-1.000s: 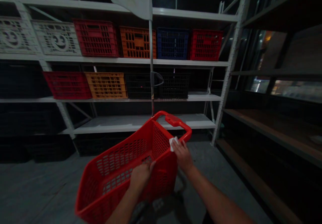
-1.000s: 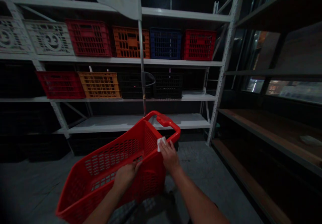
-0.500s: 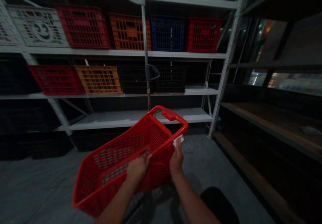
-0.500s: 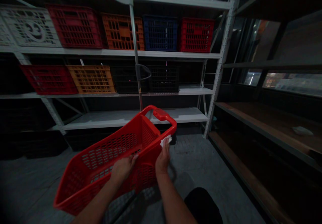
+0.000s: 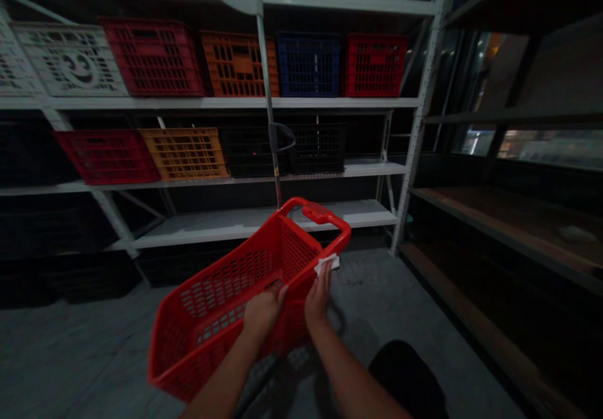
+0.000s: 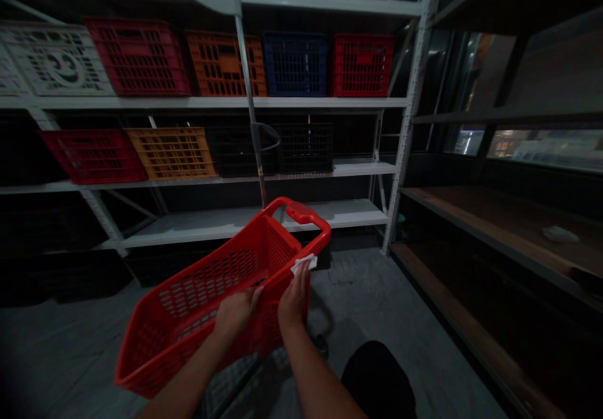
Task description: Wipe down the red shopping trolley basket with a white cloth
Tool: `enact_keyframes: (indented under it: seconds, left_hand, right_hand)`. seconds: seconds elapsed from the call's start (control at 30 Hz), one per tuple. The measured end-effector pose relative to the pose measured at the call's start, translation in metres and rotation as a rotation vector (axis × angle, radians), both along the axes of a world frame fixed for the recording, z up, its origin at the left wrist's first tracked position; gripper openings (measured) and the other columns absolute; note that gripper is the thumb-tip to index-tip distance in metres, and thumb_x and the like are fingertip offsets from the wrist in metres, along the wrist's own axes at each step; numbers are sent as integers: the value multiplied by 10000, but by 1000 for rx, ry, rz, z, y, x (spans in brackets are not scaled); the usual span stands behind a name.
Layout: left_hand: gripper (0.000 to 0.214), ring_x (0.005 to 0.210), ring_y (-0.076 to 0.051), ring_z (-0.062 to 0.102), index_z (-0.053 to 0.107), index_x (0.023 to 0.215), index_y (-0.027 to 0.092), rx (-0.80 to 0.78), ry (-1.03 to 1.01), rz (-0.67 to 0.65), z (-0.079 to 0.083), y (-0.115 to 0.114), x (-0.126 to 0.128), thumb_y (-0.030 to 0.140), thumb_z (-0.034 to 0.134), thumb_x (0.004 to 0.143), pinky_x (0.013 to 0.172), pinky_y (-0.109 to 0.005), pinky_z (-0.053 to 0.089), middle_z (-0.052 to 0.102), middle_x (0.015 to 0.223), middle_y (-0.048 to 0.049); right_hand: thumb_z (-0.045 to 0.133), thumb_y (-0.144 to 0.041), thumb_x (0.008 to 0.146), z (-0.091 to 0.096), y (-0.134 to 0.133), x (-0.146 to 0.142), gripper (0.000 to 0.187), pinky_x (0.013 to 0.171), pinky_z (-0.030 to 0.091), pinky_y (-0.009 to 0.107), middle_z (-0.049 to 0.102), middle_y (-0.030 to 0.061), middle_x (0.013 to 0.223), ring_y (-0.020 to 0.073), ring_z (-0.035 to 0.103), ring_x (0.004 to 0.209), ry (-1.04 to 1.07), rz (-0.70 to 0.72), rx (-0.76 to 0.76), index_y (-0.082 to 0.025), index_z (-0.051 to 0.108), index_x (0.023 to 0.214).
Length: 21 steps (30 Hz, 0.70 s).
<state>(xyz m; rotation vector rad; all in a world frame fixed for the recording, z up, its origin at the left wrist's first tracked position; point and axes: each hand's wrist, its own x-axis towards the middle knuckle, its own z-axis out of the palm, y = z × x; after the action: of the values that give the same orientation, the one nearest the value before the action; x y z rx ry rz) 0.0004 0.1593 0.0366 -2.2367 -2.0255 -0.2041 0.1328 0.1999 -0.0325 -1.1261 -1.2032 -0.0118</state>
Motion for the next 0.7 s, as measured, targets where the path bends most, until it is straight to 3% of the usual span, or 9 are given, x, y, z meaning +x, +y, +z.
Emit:
enact_keyframes:
  seconds: [0.07,0.23,0.33,0.47,0.57,0.7]
  left_hand:
    - [690,792,-231,657,633,893,151,1,-5,-7,0,-1,0,510,44,877,667,-310,464,694,807,-130]
    - [693,784,-237,657,636,929,159,-9,-20,-12,-2,-3,1,523,48,872,677,-324,465,695,814,-127]
    - [691,789,-241,656,636,922,159,-15,-17,-8,-2,-3,0,521,50,873,681,-335,466,693,820,-137]
    - [658,774,-231,660,633,900,173,-15,-5,-19,-1,-2,-7,518,73,876,677,-325,467,699,790,-122]
    - [654,780,-223,662,630,894,189,-26,-8,-49,-1,-4,-13,523,69,874,678,-310,464,703,776,-107]
    - [645,785,-211,660,626,846,202,-44,-15,-69,1,-8,-20,523,67,873,686,-294,455,706,792,-95]
  right_hand:
    - [200,-130,909,0,3,5,533,1050,213,570,106,153,1474,255,87,1356,15,-10,23,-110,85,1429]
    - [175,-153,912,23,16,27,527,1062,198,546,115,158,1472,248,82,1358,73,-93,12,-87,87,1427]
    - [174,-164,918,11,7,17,521,1054,242,521,109,162,1472,245,101,1356,27,-86,-52,-78,86,1425]
    - [245,-214,931,-6,-5,2,529,1054,218,544,95,139,1478,251,105,1356,62,-4,13,-123,94,1430]
    - [264,-261,933,10,0,16,534,1061,186,551,123,151,1472,258,113,1356,144,-17,47,-109,123,1426]
    - [281,-280,928,50,10,69,513,1071,212,500,216,140,1452,237,178,1346,138,-51,89,-108,218,1408]
